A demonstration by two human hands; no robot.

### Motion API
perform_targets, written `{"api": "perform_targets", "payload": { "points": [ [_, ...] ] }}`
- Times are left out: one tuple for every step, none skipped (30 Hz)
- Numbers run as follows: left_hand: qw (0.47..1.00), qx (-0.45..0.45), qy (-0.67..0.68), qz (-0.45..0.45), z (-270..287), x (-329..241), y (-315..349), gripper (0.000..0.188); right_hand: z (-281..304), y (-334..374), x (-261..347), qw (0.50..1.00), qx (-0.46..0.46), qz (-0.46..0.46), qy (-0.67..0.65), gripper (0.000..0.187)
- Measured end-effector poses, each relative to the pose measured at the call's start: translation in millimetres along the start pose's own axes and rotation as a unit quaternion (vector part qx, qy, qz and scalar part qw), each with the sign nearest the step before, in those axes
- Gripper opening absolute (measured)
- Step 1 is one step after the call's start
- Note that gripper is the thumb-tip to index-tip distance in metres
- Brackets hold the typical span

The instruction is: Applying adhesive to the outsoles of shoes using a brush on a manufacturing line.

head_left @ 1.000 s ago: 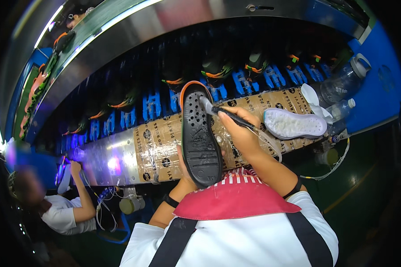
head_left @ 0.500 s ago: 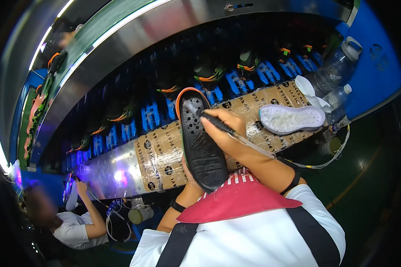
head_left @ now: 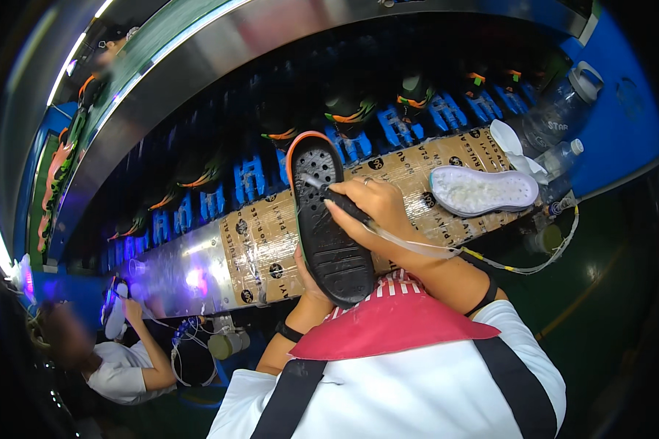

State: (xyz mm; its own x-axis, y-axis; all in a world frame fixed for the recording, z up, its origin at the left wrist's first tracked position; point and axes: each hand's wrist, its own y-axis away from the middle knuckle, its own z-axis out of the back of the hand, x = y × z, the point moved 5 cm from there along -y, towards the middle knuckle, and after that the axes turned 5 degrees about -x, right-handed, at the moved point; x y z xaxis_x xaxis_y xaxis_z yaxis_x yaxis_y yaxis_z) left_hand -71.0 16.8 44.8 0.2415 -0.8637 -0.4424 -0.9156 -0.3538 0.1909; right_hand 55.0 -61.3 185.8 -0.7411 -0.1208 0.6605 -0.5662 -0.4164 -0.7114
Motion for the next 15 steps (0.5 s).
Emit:
{"api": "perform_targets", "payload": {
  "points": [
    [0.997,-0.06,-0.044,0.009,1.6,-0.1,1.4,0.078,-4.3,3.0,-1.7,0.999,0.023,0.001,0.025,0.019],
    [0.997,-0.061,-0.043,0.01,5.2,0.6,0.1,0.078,-8.5,6.2,-3.1,0.998,0.047,0.002,0.05,0.019],
    [0.999,-0.035,0.023,0.017,5.5,2.3,-2.1,0.077,-12.9,9.7,-4.6,0.998,0.049,0.002,0.049,0.019],
    [0.996,-0.009,0.088,0.024,4.7,3.5,-2.9,0.076,-22.3,14.5,-2.5,0.995,0.082,0.038,0.041,0.019],
    [0.979,0.042,0.194,0.048,0.6,4.9,-1.3,0.077,-28.4,17.9,0.4,0.99,0.115,0.074,0.033,0.019],
    [0.979,0.04,0.195,0.046,3.6,3.3,-0.5,0.077,-28.6,18.8,0.9,0.99,0.117,0.074,0.031,0.019],
    [0.98,0.052,0.188,0.034,8.3,-0.4,-1.0,0.078,-30.3,20.7,1.9,0.984,0.158,0.063,-0.053,0.019],
    [0.981,0.065,0.181,0.022,14.3,-4.7,-2.0,0.078,-31.4,22.6,4.2,0.969,0.196,0.053,-0.137,0.019],
    [0.998,0.05,0.031,-0.029,20.0,-13.1,-4.1,0.078,-29.4,21.1,6.3,0.955,0.2,-0.001,-0.219,0.019],
    [0.998,0.046,0.032,-0.034,23.7,-15.2,-3.8,0.078,-28.2,20.6,11.0,0.953,0.205,-0.002,-0.224,0.019],
    [0.999,-0.012,0.024,-0.041,32.3,-17.2,-4.0,0.076,-22.6,17.7,10.4,0.971,0.147,-0.028,-0.184,0.02],
    [0.996,-0.068,0.015,-0.046,35.5,-18.7,-5.2,0.075,-16.4,17.6,6.5,0.985,0.086,-0.055,-0.141,0.021],
    [0.995,-0.08,0.006,-0.066,26.5,-20.0,-6.6,0.072,-14.2,16.9,3.3,0.992,0.07,-0.036,-0.097,0.021],
    [0.995,-0.063,0.053,-0.056,13.9,-19.6,-5.8,0.071,-17.2,19.6,1.3,0.992,0.072,-0.037,-0.1,0.021],
    [0.996,-0.027,0.083,-0.034,18.7,-18.9,-8.0,0.073,-20.5,23.2,1.8,0.995,0.082,-0.001,-0.059,0.022]
  ]
}}
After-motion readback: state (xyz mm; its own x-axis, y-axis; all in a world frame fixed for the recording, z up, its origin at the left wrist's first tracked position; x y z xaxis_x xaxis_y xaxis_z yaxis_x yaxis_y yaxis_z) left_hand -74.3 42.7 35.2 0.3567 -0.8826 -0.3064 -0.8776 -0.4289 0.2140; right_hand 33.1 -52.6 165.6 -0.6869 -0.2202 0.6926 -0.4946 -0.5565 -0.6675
